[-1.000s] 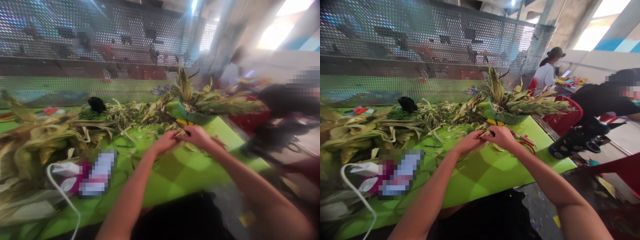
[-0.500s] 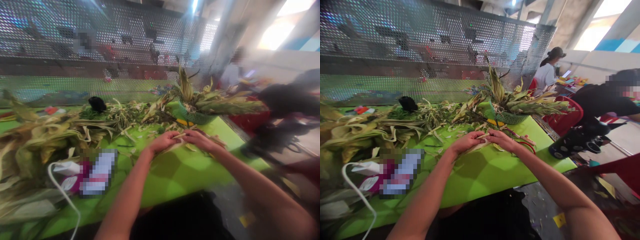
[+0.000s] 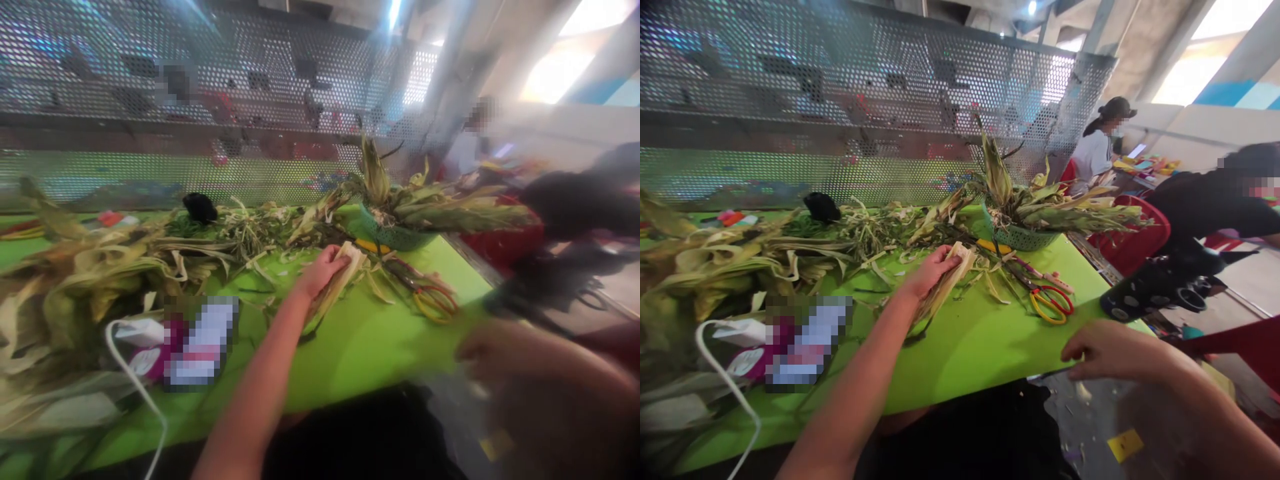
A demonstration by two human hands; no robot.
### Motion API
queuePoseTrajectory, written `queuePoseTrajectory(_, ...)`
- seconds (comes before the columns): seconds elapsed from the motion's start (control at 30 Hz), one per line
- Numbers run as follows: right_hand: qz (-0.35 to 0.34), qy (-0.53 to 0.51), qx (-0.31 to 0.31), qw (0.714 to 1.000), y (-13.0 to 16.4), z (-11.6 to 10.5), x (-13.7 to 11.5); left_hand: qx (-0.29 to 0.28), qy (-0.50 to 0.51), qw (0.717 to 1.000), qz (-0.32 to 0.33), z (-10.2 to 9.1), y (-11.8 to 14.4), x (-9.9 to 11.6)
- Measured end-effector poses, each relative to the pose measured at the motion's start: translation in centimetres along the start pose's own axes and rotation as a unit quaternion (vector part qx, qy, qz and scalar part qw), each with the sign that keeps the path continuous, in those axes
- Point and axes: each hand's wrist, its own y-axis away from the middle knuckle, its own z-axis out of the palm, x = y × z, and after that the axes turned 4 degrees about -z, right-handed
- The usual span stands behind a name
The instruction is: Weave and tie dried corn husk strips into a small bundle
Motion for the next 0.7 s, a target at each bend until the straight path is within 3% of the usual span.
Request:
queuePoseTrajectory(0.03, 0.009, -0.011, -0.051, 0.999, 0.7, -0.6, -0.2, 0.007, 0.011, 1.0, -0.002, 0.3, 0.0, 0.0)
queuePoseTrajectory(0.07, 0.023, -0.017, -0.043, 0.999, 0.8, -1.3, -0.6, 0.014, 0.022, 1.0, 0.001, 0.5, 0.0, 0.0)
queuePoseTrajectory(0.2, 0.002, -0.104, 0.075, 0.992, -3.6, -2.2, -4.6, 0.027, 0.055, 0.998, 0.025, 1.3, 0.1, -0.1)
queuePoseTrajectory(0.27, -0.033, -0.185, 0.141, 0.972, -7.6, -1.1, -6.8, 0.035, 0.078, 0.996, 0.03, 1.5, 0.0, -0.3)
queuePoseTrajectory(0.43, -0.089, -0.323, 0.181, 0.925, -16.3, 3.0, -10.1, 0.058, 0.146, 0.987, 0.033, 1.6, -0.7, -1.1)
queuePoseTrajectory(0.6, -0.08, -0.267, 0.304, 0.911, -20.2, 4.0, -10.7, 0.142, 0.109, 0.983, 0.035, 1.2, -0.9, -0.9)
queuePoseTrajectory(0.7, -0.079, -0.203, 0.368, 0.904, -21.5, 3.9, -10.7, 0.121, 0.101, 0.987, 0.008, 1.1, -0.5, -0.5)
